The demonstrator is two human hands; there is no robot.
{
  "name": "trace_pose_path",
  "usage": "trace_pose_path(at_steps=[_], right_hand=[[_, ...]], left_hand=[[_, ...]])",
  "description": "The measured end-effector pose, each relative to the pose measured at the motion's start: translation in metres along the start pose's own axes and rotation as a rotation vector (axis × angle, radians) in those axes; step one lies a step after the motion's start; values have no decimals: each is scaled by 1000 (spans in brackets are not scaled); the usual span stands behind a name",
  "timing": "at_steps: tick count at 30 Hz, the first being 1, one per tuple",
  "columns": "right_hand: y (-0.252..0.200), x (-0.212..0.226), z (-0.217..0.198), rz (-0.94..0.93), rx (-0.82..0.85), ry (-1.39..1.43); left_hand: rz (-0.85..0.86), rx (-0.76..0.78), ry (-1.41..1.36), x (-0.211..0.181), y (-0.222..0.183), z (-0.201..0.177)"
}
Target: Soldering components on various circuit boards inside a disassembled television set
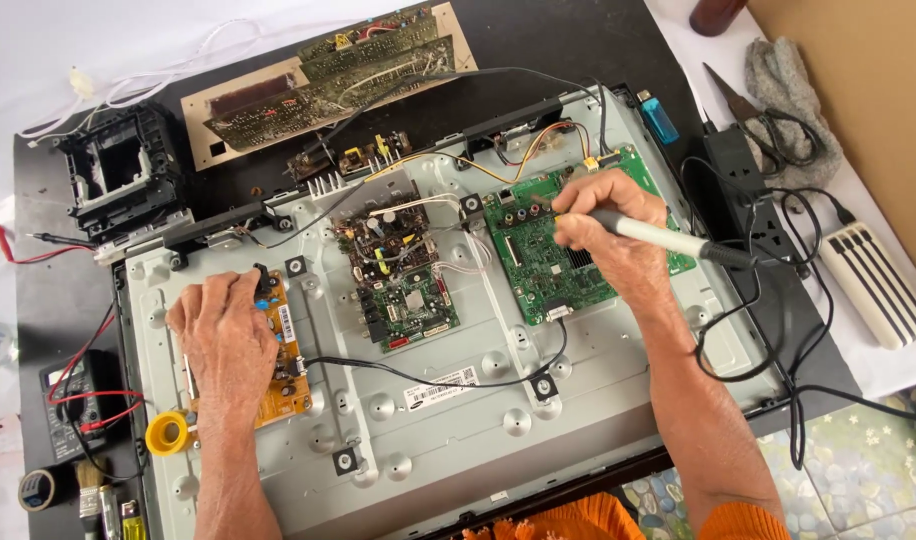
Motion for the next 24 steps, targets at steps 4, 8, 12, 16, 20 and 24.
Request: trace_pose_path(at_steps=[4,8,12,16,20,24], right_hand=[[-4,-23,-15,272,-110,108],[-8,-26,-14,240,-146,281],[-14,19,2,54,-14,154],[-27,25,12,-82,5,166],[-26,24,13,-152,-20,83],[-28,32,7,-290,-84,-190]], left_hand=[[-13,45,35,1,-2,3],[-6,57,126,-8,-1,0],[1,5,123,-6,-1,2],[33,-47,87,-12,5,-13],[15,-15,78,-12,2,-13],[30,-46,70,-12,6,-13]])
Point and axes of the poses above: each hand's wrist, its own y-axis towards the middle knuckle, its own z-axis out of the palm, x = y × z, the point moved 8 cm from there along y, towards the middle knuckle, and after that the axes turned 4 degrees about -y, right-handed, at the moved point
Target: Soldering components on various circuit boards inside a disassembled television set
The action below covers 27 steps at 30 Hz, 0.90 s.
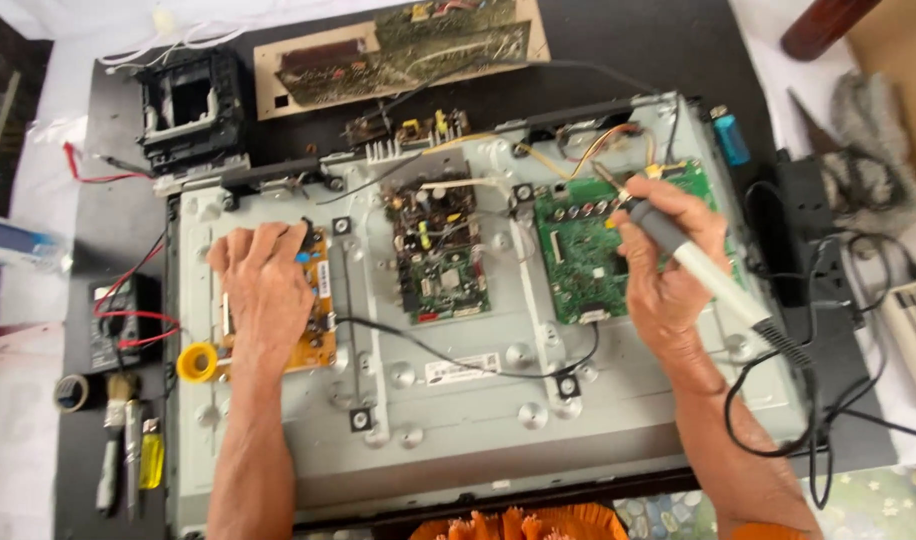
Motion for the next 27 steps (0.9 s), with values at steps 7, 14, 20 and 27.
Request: trace_pose_path(at_steps=[7,14,20,27], right_hand=[[-2,9,-6,-286,-12,-321],[3,19,-6,-311,-32,-260],[10,29,-15,-370,-111,-296],[12,32,-22,-379,-163,-367]], left_hand=[[-9,20,-61,2,-1,2],[-8,25,-43,-5,0,-11],[4,61,-95,5,-3,11],[40,7,-97,9,-10,10]])
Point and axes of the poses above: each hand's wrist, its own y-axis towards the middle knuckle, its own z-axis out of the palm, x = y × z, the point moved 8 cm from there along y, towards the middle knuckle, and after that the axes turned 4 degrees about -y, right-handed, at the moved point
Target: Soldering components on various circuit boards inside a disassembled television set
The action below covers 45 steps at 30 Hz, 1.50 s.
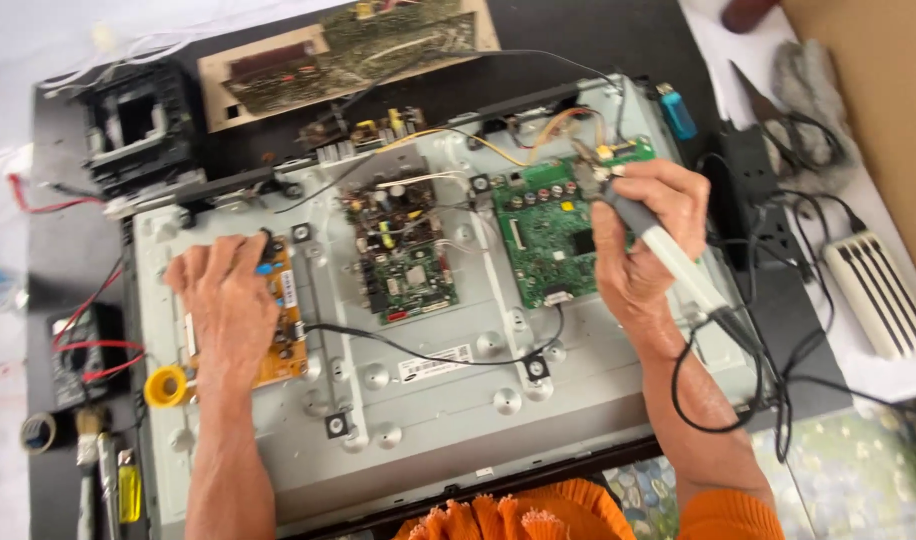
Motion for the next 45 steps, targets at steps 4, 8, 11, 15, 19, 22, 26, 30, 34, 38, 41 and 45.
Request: trace_pose_path(at_steps=[4,8,11,15,19,22,26,30,34,38,41,45], right_hand=[[0,0,4,128,104,62],[-4,-19,0,225,38,143],[-10,-37,-4,421,-9,280],[-16,-56,2,546,59,375],[-8,-63,1,460,107,123],[-3,-57,-1,398,99,135],[-9,-54,1,247,160,50],[-13,-53,3,218,202,35],[-25,-62,10,281,228,44],[-26,-57,15,267,238,91],[-27,-55,17,215,236,64],[-28,-56,18,222,238,71]], left_hand=[[42,-52,140,-6,0,-5],[-15,35,134,1,-6,3],[1,34,83,-2,-5,0],[7,8,82,1,-4,2],[-31,45,93,0,-4,0],[-32,41,99,5,-8,6],[-12,24,72,-2,-3,-1],[-21,36,76,-2,-3,-2],[12,15,87,-1,-4,-1],[-14,23,79,-4,-1,-2],[-9,17,69,-4,0,-2],[-20,27,53,-6,0,-2]])
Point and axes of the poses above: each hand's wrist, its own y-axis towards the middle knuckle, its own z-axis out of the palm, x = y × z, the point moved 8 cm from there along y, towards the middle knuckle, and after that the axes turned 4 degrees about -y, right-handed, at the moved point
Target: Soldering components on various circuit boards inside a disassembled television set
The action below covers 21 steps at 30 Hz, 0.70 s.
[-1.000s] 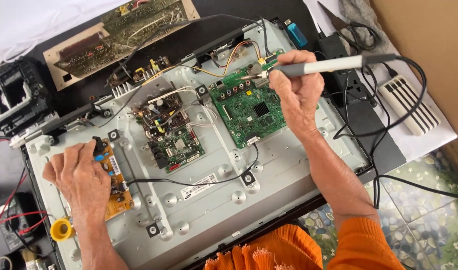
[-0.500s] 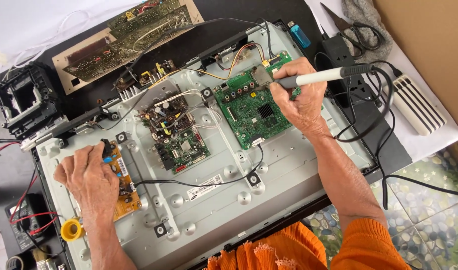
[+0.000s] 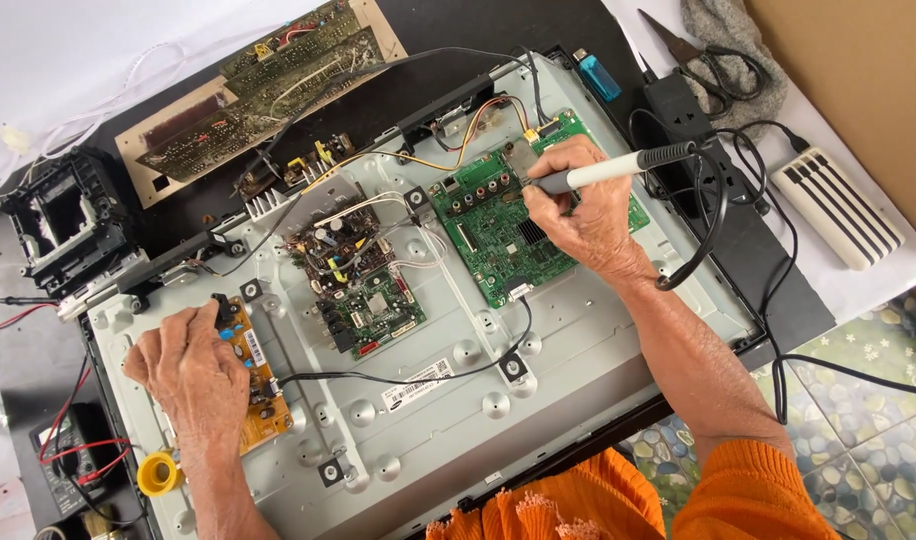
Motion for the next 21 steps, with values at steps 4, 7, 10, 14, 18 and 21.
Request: trace_pose_path(at_steps=[4,7,10,14,18,21], right_hand=[[-1,-4,3,12,13,6],[0,-4,2,44,17,16],[2,0,0,25,-2,3],[1,-1,1,14,-2,-31],[1,-2,1,10,2,-21],[2,-1,0,21,4,-7]], left_hand=[[-20,7,2,2,-1,2],[-17,1,-7,3,-1,3],[-3,-11,-4,0,0,-1],[-5,-10,14,-1,0,-2],[-5,-7,4,1,-2,1],[-6,-4,-2,3,-3,4]])
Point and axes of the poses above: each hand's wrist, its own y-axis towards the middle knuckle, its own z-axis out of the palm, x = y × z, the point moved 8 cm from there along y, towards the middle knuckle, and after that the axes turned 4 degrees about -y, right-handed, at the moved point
